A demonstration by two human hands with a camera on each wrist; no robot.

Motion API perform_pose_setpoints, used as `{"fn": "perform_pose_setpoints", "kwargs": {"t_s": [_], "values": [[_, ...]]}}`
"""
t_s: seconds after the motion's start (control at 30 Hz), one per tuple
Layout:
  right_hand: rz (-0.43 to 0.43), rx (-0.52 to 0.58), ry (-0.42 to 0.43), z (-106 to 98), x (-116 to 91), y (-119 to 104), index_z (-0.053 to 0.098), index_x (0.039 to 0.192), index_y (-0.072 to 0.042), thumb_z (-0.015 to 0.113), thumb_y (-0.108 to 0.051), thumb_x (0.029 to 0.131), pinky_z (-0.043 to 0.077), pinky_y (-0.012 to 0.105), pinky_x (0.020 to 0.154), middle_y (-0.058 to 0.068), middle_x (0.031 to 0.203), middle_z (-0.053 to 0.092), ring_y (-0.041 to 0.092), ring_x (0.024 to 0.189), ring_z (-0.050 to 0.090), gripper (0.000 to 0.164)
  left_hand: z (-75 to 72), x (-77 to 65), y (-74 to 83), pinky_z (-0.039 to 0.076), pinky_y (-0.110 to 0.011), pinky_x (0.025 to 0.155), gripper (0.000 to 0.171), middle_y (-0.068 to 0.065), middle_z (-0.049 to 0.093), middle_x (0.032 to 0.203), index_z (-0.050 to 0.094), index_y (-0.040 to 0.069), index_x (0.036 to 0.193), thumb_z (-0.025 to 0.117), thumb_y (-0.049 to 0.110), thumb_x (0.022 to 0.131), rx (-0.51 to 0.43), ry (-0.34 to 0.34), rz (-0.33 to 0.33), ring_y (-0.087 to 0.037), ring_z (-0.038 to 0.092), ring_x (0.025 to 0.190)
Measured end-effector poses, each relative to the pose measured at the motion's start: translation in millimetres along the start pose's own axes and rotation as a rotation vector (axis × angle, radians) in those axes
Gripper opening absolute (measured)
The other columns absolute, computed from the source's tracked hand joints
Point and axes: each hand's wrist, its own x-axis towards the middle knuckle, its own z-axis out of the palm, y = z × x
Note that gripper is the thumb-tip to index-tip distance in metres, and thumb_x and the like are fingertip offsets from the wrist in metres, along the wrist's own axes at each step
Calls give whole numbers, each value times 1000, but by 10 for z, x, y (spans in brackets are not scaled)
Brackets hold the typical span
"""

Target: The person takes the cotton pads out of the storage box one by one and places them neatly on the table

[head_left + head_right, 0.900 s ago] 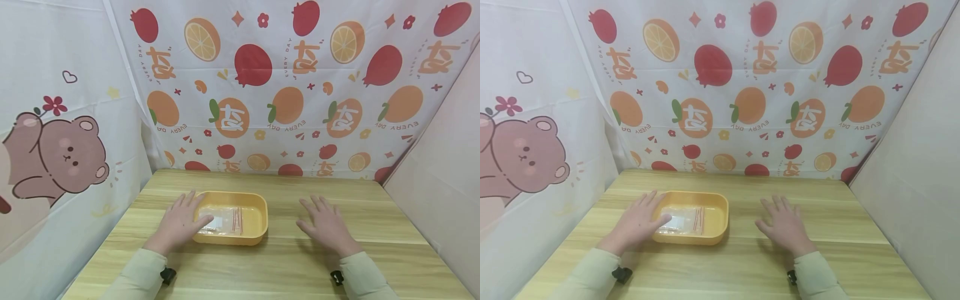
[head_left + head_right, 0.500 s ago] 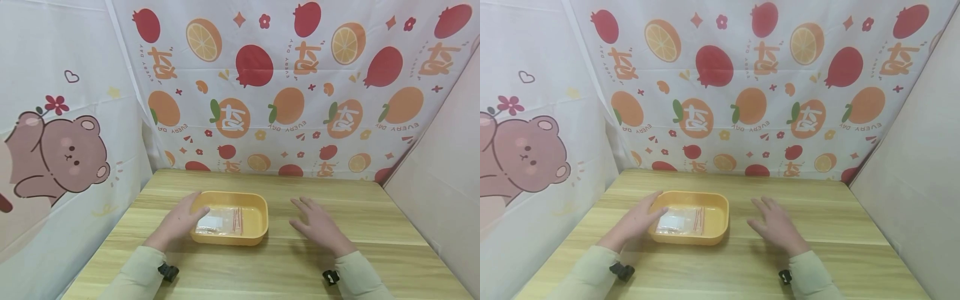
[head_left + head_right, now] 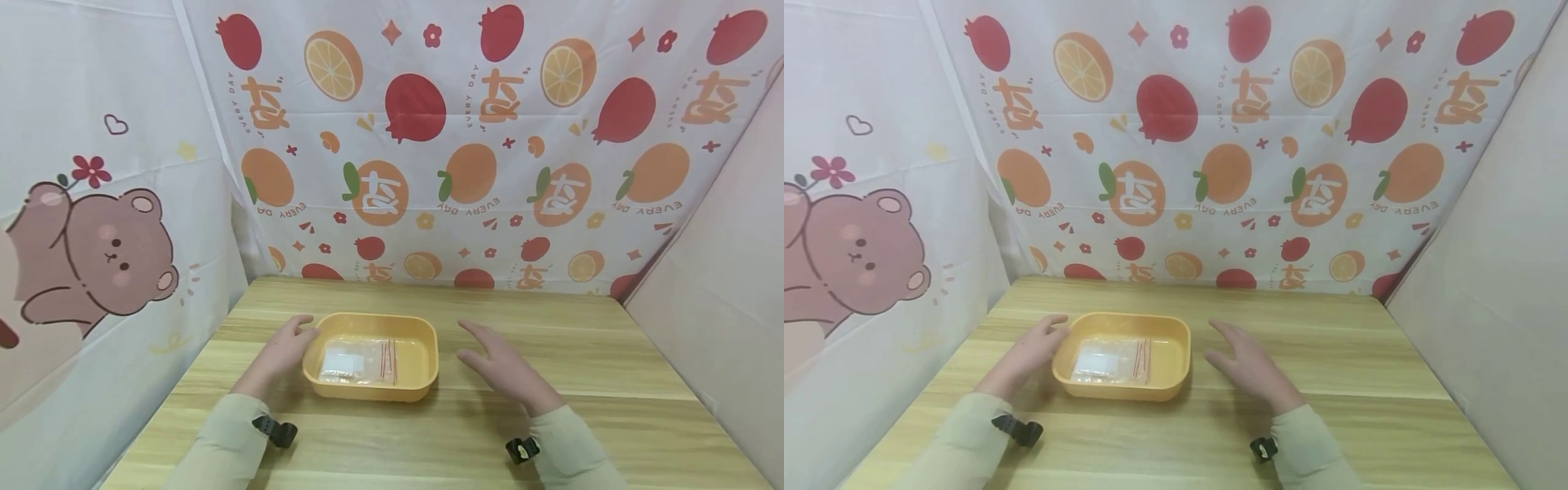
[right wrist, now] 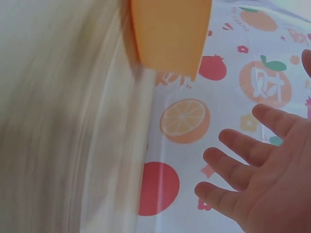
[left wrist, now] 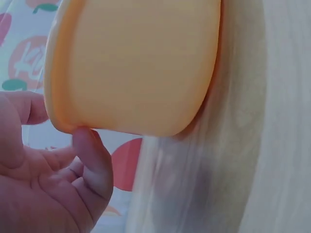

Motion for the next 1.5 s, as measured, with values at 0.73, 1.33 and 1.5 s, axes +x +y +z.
{"fn": "perform_pose_setpoints", "kwargs": {"t_s": [0.73, 1.33, 1.5], "values": [[53, 451, -30, 231, 261, -263, 45, 152, -24, 44, -40, 108, 32, 59, 112, 6, 147, 52, 31, 134, 50, 47, -26, 3, -92, 56, -39, 75, 57, -21, 55, 114, 37, 0, 152, 48, 9, 98, -202, -54, 33, -28, 59, 92], [98, 717, -125, 563, 582, -491, 21, 160, -14, 49, -41, 106, 38, 58, 108, 27, 152, 38, 47, 132, 47, 67, -10, 74, -157, 56, -35, 71, 55, -22, 54, 115, 37, -1, 152, 49, 7, 99, -278, -67, 26, -27, 60, 88], [109, 748, -159, 688, 696, -520, 21, 161, -13, 46, -40, 107, 43, 57, 105, 29, 152, 38, 44, 130, 51, 65, -6, 96, -190, 56, -35, 71, 54, -24, 55, 117, 36, 0, 152, 48, 8, 100, -283, -74, 29, -27, 60, 88]]}}
